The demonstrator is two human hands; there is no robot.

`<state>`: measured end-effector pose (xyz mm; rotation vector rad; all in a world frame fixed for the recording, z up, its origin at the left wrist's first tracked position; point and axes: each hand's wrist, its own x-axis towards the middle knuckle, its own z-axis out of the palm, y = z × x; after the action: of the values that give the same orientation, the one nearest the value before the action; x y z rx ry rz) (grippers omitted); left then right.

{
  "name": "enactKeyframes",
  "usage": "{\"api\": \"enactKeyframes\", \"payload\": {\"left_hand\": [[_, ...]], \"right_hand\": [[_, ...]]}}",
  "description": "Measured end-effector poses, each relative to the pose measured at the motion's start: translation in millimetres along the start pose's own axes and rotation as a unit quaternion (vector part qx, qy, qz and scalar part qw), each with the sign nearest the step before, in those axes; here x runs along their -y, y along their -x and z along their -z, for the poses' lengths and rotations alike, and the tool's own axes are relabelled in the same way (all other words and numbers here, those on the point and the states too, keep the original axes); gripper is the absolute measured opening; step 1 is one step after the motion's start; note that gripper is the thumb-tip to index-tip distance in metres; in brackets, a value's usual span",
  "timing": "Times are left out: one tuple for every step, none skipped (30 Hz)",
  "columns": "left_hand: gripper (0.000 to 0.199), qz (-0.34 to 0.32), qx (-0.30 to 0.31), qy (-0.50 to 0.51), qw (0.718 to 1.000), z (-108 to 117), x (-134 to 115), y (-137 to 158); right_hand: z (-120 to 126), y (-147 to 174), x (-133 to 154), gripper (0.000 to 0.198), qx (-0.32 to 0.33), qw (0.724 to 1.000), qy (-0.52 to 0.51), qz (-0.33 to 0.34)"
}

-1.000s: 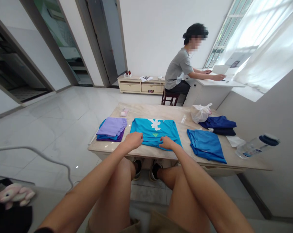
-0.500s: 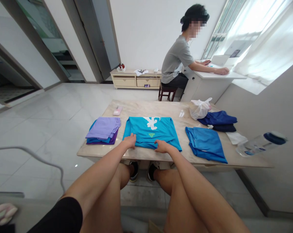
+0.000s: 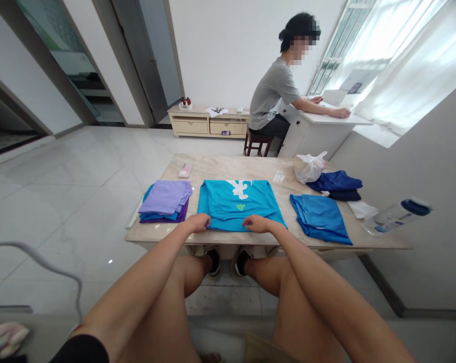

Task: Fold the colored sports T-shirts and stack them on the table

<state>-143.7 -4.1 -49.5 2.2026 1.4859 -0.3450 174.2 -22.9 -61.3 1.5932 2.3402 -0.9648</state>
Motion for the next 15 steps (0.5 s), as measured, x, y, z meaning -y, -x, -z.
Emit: {"api": "enactKeyframes", "payload": {"left_hand": [[0.018, -0.002, 0.008, 0.01, 1.0, -2.1, 4.4, 1.0], [0.016, -0.003, 0.014, 0.02, 1.0, -4.1, 8.8, 1.7], [0.012, -0.001, 0.018, 0.032, 0.999, -5.7, 13.0, 2.0], [0.011, 0.001, 0.018, 0.044, 0.999, -7.0, 16.8, 1.9], [0.013, 0.005, 0.014, 0.057, 0.998, -7.9, 19.9, 1.5], [0.016, 0.011, 0.005, 0.07, 0.997, -8.4, 22.2, 0.7], [0.018, 0.017, -0.009, 0.082, 0.996, -8.5, 23.4, -0.5], [0.021, 0.024, -0.028, 0.094, 0.995, -8.4, 23.3, -2.2], [0.025, 0.032, -0.049, 0.109, 0.992, -8.2, 21.8, -4.6], [0.029, 0.039, -0.069, 0.123, 0.989, -8.2, 19.0, -7.5], [0.033, 0.048, -0.088, 0.148, 0.984, -8.5, 14.8, -11.2], [0.038, 0.059, -0.104, 0.183, 0.976, -9.2, 9.6, -15.5], [0.043, 0.071, -0.117, 0.223, 0.965, -10.4, 3.7, -20.3], [0.048, 0.083, -0.123, 0.261, 0.954, -12.1, -2.6, -25.7], [0.052, 0.095, -0.124, 0.294, 0.943, -14.0, -8.9, -31.2]], "right_hand": [[2.7, 0.3, -3.7, 0.043, -0.009, 1.0, 0.001, -0.012], [5.8, 0.8, -7.7, 0.041, -0.016, 1.0, 0.004, -0.021], [9.2, 1.2, -11.9, 0.039, -0.019, 0.999, 0.007, -0.027], [12.4, 1.4, -16.1, 0.038, -0.023, 0.999, 0.009, -0.031], [15.4, 1.3, -20.4, 0.038, -0.031, 0.999, 0.01, -0.039], [17.9, 0.8, -24.7, 0.037, -0.042, 0.998, 0.011, -0.051], [19.8, 0.1, -29.1, 0.036, -0.057, 0.996, 0.012, -0.066], [21.0, -0.9, -33.7, 0.037, -0.073, 0.994, 0.015, -0.084], [21.5, -1.9, -38.5, 0.038, -0.088, 0.991, 0.018, -0.102], [21.3, -2.6, -43.6, 0.041, -0.101, 0.987, 0.022, -0.119], [20.3, -3.0, -48.8, 0.044, -0.113, 0.984, 0.025, -0.137], [18.7, -2.8, -54.0, 0.047, -0.125, 0.98, 0.025, -0.155], [16.5, -2.0, -59.2, 0.049, -0.137, 0.974, 0.021, -0.177], [13.8, -0.7, -64.1, 0.051, -0.147, 0.968, 0.013, -0.202], [10.8, 1.0, -68.6, 0.052, -0.154, 0.962, 0.002, -0.225]]}}
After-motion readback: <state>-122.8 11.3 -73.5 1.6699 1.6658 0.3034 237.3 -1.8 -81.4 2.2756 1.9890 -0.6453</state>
